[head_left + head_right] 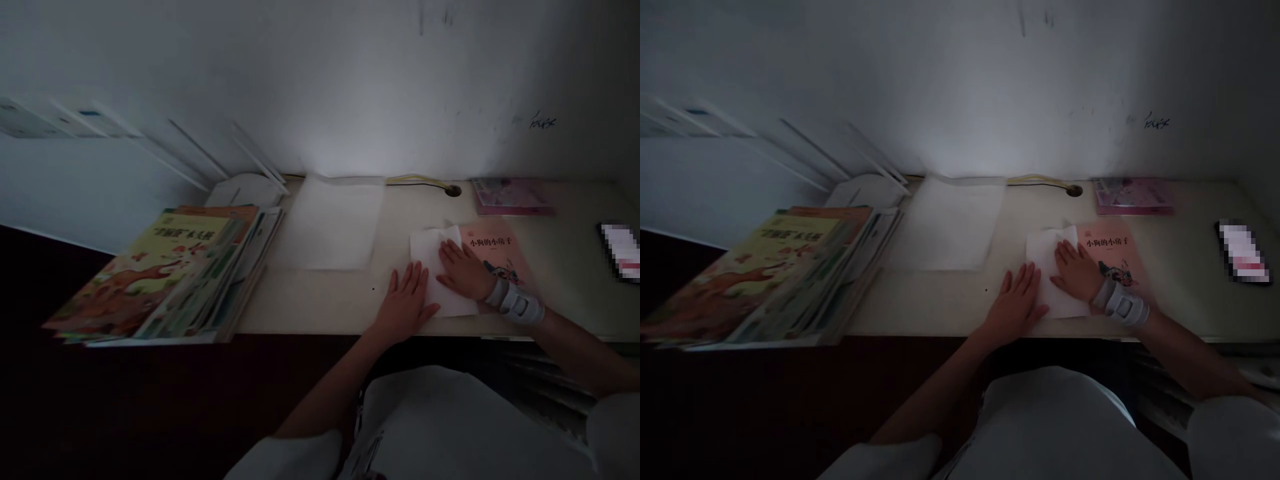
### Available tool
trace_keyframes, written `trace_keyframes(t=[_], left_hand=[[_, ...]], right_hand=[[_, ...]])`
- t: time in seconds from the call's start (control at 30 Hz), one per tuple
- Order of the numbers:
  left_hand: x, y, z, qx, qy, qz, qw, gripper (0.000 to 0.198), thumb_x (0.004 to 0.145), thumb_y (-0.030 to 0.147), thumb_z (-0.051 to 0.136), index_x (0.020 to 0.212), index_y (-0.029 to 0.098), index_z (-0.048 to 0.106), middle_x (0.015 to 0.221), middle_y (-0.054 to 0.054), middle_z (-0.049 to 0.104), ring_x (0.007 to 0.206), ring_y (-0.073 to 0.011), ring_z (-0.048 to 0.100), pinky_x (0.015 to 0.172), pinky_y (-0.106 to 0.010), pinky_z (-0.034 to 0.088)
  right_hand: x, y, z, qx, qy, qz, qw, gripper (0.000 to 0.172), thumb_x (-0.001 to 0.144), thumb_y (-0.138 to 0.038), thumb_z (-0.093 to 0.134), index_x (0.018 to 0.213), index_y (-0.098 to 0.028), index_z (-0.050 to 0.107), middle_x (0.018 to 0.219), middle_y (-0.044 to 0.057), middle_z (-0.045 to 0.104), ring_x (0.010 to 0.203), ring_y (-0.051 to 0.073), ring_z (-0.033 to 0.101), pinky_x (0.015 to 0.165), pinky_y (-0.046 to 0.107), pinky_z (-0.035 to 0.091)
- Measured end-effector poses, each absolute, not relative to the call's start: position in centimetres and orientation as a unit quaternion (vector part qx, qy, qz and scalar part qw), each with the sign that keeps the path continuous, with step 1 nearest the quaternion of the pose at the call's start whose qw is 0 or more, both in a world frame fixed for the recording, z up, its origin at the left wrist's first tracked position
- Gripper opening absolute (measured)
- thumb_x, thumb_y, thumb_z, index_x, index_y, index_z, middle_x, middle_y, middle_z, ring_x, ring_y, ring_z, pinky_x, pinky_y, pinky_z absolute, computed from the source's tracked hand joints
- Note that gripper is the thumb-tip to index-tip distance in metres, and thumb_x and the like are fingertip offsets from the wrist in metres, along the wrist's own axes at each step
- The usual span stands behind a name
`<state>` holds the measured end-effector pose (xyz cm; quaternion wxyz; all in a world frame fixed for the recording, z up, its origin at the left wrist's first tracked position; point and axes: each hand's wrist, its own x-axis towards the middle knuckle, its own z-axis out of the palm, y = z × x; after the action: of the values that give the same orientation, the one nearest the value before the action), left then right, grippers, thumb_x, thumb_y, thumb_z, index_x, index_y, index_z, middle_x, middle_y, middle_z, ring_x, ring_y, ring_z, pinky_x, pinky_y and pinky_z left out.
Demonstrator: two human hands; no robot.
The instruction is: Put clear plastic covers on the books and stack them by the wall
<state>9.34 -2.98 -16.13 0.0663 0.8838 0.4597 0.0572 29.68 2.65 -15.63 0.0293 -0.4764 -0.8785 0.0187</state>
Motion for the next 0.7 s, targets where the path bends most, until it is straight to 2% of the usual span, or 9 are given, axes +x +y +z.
trace_keyframes(t=[0.13, 0.33, 0.5, 0.63, 0.7], left_hand=[[9.4, -3.0, -15.5, 0.885, 0.459, 0.025, 0.079, 0.073, 0.092, 0.057, 0.024, 0.143, 0.004, 0.024, 0.150, -0.022, 0.023, 0.141, -0.0322, 0.016, 0.110, -0.058, 0.015], [9.6, -2.6, -15.6, 0.875, 0.476, 0.041, 0.074, 0.074, 0.090, 0.058, 0.031, 0.143, 0.007, 0.025, 0.151, -0.023, 0.020, 0.140, -0.0356, 0.015, 0.108, -0.060, 0.018], [10.0, -2.2, -15.7, 0.872, 0.478, 0.059, 0.086, 0.073, 0.090, 0.058, 0.029, 0.144, 0.009, 0.023, 0.150, -0.023, 0.022, 0.140, -0.0350, 0.015, 0.106, -0.063, 0.017], [9.7, -3.8, -14.0, 0.856, 0.472, 0.171, 0.122, 0.073, 0.088, 0.058, 0.036, 0.143, 0.011, 0.028, 0.148, -0.022, 0.029, 0.140, -0.0348, 0.017, 0.107, -0.064, 0.014], [9.2, -5.5, -12.9, 0.836, 0.435, 0.267, 0.203, 0.065, 0.088, 0.055, 0.039, 0.137, 0.013, 0.038, 0.142, -0.020, 0.040, 0.136, -0.0305, 0.030, 0.108, -0.054, 0.024]], right_hand=[[29.5, 2.7, -15.3, -0.481, -0.876, 0.032, 0.031, 0.063, 0.091, -0.050, 0.035, 0.132, -0.004, 0.046, 0.142, 0.022, 0.040, 0.135, 0.032, 0.031, 0.108, 0.053, 0.027], [30.1, 2.7, -16.2, -0.543, -0.824, 0.036, 0.160, 0.072, 0.091, -0.053, 0.031, 0.139, 0.000, 0.033, 0.148, 0.026, 0.024, 0.141, 0.031, 0.014, 0.110, 0.051, 0.024], [28.0, 1.9, -16.9, -0.542, -0.829, 0.045, 0.129, 0.068, 0.091, -0.051, 0.035, 0.137, 0.000, 0.039, 0.146, 0.025, 0.030, 0.140, 0.032, 0.018, 0.111, 0.051, 0.020], [28.9, 1.9, -16.4, -0.539, -0.816, 0.101, 0.183, 0.066, 0.092, -0.050, 0.033, 0.141, -0.006, 0.033, 0.149, 0.022, 0.027, 0.141, 0.029, 0.016, 0.111, 0.051, 0.023], [30.4, 1.0, -15.9, -0.523, -0.816, 0.127, 0.209, 0.072, 0.090, -0.052, 0.037, 0.145, -0.008, 0.022, 0.152, 0.022, 0.018, 0.142, 0.029, 0.012, 0.110, 0.051, 0.026]])
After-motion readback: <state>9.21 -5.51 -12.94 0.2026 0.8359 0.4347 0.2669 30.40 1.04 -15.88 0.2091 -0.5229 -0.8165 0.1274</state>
